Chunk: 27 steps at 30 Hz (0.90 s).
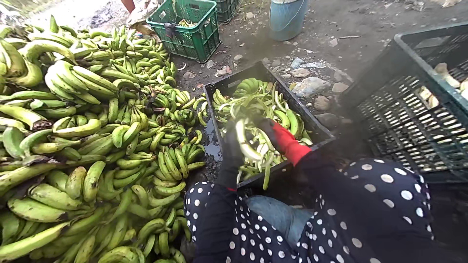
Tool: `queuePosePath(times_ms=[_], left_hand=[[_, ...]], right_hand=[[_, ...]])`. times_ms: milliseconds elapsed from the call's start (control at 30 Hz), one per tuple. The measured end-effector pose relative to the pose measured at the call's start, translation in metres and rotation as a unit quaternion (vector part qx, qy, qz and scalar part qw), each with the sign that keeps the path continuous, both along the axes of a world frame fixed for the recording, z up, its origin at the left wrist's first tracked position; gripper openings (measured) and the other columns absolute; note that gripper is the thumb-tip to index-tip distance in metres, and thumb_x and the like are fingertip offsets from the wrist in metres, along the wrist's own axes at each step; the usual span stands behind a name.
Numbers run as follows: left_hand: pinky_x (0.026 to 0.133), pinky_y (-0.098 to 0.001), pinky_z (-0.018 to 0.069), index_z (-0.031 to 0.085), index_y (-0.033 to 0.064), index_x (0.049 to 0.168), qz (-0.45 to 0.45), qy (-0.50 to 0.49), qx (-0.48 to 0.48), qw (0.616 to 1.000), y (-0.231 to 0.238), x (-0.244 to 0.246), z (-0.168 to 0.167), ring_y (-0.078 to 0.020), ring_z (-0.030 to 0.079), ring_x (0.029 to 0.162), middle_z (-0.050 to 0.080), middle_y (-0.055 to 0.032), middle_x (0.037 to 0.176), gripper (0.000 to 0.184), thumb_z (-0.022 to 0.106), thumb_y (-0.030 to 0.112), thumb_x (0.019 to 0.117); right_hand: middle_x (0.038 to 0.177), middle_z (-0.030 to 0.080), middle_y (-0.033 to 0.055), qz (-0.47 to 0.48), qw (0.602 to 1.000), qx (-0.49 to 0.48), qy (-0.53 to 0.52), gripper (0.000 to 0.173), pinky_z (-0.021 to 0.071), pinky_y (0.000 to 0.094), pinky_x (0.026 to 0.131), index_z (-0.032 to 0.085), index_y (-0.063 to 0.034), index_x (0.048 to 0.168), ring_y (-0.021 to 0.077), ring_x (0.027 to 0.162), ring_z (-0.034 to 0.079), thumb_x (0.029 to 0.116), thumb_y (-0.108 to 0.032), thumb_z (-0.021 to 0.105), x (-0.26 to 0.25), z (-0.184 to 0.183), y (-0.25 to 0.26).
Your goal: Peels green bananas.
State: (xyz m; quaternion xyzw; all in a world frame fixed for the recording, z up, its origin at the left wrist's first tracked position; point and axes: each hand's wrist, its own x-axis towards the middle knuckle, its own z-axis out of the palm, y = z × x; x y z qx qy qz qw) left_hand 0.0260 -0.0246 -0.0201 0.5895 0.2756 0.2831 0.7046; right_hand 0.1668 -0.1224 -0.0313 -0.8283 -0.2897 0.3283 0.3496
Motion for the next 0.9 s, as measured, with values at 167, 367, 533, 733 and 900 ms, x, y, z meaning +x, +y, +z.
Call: queuePosePath(times_ms=[167,367,533,733,900], left_hand=[[0.051,-0.0228,0.0492,0.063,0.0217,0.108,-0.029,-0.077,-0.167,0.982,0.038,-0.019,-0.003,-0.0058,0.053,0.055,0.056,0.0043,0.07,0.055,0.02,0.055,0.1072],[0.057,-0.0246,0.0511,0.06,0.0201,0.123,0.003,0.047,-0.071,0.996,0.03,-0.027,0.006,-0.0067,0.056,0.062,0.059,0.0014,0.079,0.04,0.03,0.044,0.1095],[0.074,-0.0301,0.0521,0.052,0.0103,0.132,-0.014,0.146,0.025,0.989,0.0,-0.006,0.02,-0.0091,0.058,0.082,0.061,-0.0045,0.1,0.037,0.029,0.03,0.1116],[0.07,-0.0359,0.0577,0.059,0.0167,0.13,0.056,0.047,-0.065,0.995,0.029,-0.016,-0.008,-0.0147,0.065,0.079,0.067,-0.004,0.096,0.046,0.032,0.047,0.109],[0.076,-0.0381,0.0575,0.056,0.013,0.131,0.149,0.024,-0.098,0.984,0.043,-0.01,-0.038,-0.0159,0.065,0.086,0.065,-0.0066,0.102,0.052,0.021,0.047,0.1106]], right_hand=[[0.116,0.068,0.0216,0.097,0.987,0.069,-0.105,0.03,0.0478,0.0676,0.092,0.067,-0.011,0.126,0.0419,0.111,0.064,0.1035,-0.03,0.058,0.008,0.007,-0.011],[0.13,0.062,0.0206,0.217,0.955,-0.024,-0.202,0.048,0.0421,0.0693,0.094,0.07,-0.0275,0.128,0.0461,0.128,0.051,0.0918,-0.059,0.066,-0.017,0.024,-0.014],[0.126,0.062,0.0279,0.016,0.995,-0.042,-0.093,0.038,0.046,0.0723,0.091,0.063,-0.0139,0.133,0.0507,0.119,0.058,0.1035,-0.037,0.058,-0.007,0.0,0.001],[0.133,0.063,0.0194,-0.091,0.99,0.11,0.014,0.046,0.0473,0.0536,0.102,0.054,-0.0064,0.143,0.0295,0.12,0.061,0.1111,-0.034,0.038,0.035,0.016,-0.017],[0.103,0.068,-0.0016,-0.189,0.883,0.41,0.124,0.037,0.0546,0.0291,0.062,0.052,-0.0147,0.129,0.0086,0.072,0.063,0.1104,-0.042,0.035,0.055,0.072,-0.065]])
